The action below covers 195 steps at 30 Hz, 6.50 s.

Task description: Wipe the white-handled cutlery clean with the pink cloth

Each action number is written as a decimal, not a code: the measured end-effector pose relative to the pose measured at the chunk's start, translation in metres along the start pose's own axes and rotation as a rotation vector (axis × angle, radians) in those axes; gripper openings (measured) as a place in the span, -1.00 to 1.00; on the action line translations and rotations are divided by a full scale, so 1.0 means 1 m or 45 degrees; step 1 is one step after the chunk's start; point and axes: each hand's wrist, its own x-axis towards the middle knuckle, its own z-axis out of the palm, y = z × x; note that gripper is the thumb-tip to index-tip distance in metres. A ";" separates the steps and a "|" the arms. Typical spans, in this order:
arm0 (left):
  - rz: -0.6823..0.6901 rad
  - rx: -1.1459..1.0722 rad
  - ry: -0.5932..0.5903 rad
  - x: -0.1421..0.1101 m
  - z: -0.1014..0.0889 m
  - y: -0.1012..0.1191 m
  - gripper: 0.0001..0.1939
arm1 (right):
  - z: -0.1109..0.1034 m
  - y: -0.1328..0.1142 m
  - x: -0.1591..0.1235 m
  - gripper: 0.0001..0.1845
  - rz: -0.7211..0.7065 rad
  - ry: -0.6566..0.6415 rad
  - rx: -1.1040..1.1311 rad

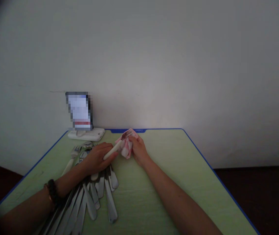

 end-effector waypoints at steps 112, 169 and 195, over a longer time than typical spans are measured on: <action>-0.043 -0.226 0.066 -0.004 0.005 -0.005 -0.49 | -0.005 -0.002 0.000 -0.73 0.100 -0.282 0.025; 0.090 -0.136 0.098 -0.006 0.007 -0.006 -0.53 | -0.014 0.013 0.008 -0.69 -0.221 -0.085 -0.487; 0.059 -0.122 0.064 -0.005 0.008 -0.006 -0.54 | -0.015 0.009 0.006 -0.66 -0.148 -0.160 -0.513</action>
